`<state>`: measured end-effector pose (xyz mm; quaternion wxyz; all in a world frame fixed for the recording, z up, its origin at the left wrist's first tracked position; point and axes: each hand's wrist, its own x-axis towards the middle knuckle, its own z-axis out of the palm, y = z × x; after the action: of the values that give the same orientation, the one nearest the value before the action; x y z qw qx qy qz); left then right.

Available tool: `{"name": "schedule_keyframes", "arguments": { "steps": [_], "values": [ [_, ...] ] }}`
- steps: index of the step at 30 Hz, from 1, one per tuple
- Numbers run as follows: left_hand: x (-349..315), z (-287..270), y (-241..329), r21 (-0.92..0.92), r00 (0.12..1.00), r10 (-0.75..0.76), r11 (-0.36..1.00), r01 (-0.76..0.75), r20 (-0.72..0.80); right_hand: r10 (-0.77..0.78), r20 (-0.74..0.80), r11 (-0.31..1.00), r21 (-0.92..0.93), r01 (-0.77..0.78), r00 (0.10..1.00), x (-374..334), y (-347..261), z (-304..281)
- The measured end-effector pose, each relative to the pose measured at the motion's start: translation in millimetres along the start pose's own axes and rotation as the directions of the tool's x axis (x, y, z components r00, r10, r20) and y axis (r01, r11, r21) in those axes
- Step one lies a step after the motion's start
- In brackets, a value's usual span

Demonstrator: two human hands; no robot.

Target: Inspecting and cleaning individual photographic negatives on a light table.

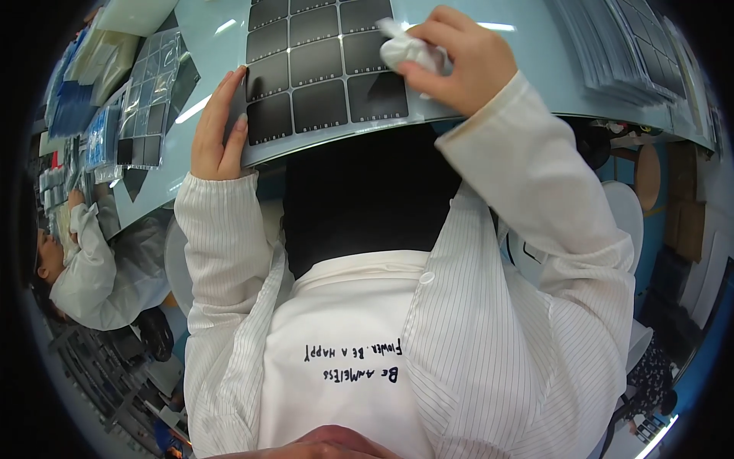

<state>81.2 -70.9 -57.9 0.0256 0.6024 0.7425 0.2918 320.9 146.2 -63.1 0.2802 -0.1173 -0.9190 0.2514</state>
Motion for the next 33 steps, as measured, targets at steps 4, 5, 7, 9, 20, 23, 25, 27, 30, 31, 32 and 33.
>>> {"name": "schedule_keyframes", "arguments": {
  "steps": [4, 5, 7, 9, 20, 23, 25, 27, 30, 31, 32, 33],
  "values": [
    [0.2, 1.8, -2.1, 0.006, 1.0, 0.008, 1.0, -0.008, 0.0, -0.053, 0.052, 0.999, -0.001, 0.053, 0.997, -7.3, -22.4, 0.9],
    [-0.6, 1.4, -2.6, 0.004, 1.0, 0.009, 1.0, -0.009, -0.002, -0.098, 0.125, 0.995, 0.03, 0.095, 0.987, -8.0, -26.3, 0.3],
    [-2.7, 1.1, -2.6, 0.001, 1.0, 0.008, 1.0, -0.008, -0.002, 0.004, 0.096, 0.996, 0.087, -0.013, 0.995, -4.0, -10.1, -0.6],
    [-1.0, 1.1, -2.0, 0.009, 1.0, -0.006, 1.0, 0.006, -0.001, 0.025, -0.061, 0.996, -0.09, -0.03, 0.998, 1.8, -5.0, -1.2],
    [-2.0, 1.6, -5.7, 0.015, 1.0, -0.004, 1.0, 0.004, 0.008, -0.072, 0.074, 0.996, 0.055, 0.068, 0.995, -1.9, -41.1, 17.2],
    [-3.9, 1.2, -5.7, 0.019, 1.0, -0.013, 1.0, 0.013, 0.008, 0.089, -0.062, 0.996, 0.018, -0.088, 0.994, 2.9, -15.8, 14.9],
    [-1.3, 1.0, -5.0, 0.012, 1.0, -0.016, 1.0, 0.016, 0.01, 0.09, -0.155, 0.98, -0.162, -0.115, 0.984, 3.3, -1.3, 3.9],
    [-1.8, 2.5, -6.1, 0.017, 1.0, -0.019, 1.0, 0.018, 0.014, 0.072, -0.137, 0.994, -0.077, -0.083, 0.988, -3.6, -11.9, 9.0],
    [-1.8, 1.2, -7.5, -0.006, 1.0, -0.004, 1.0, 0.004, 0.016, 0.008, 0.057, 0.995, 0.102, -0.014, 0.998, -2.7, -24.9, 6.0],
    [-2.3, 1.4, -8.5, -0.009, 1.0, 0.0, 1.0, 0.0, 0.021, -0.022, -0.042, 1.0, 0.015, 0.023, 0.999, 0.9, -9.8, 4.9],
    [-1.8, 2.0, -10.7, -0.013, 1.0, 0.008, 1.0, -0.007, 0.017, 0.042, -0.078, 0.998, -0.051, -0.046, 0.996, 4.5, -9.8, 3.6],
    [-1.4, 2.7, -12.5, -0.018, 1.0, 0.016, 1.0, -0.015, 0.013, 0.103, -0.118, 0.987, -0.114, -0.117, 0.988, 9.0, -12.7, 1.0]
  ]
}}
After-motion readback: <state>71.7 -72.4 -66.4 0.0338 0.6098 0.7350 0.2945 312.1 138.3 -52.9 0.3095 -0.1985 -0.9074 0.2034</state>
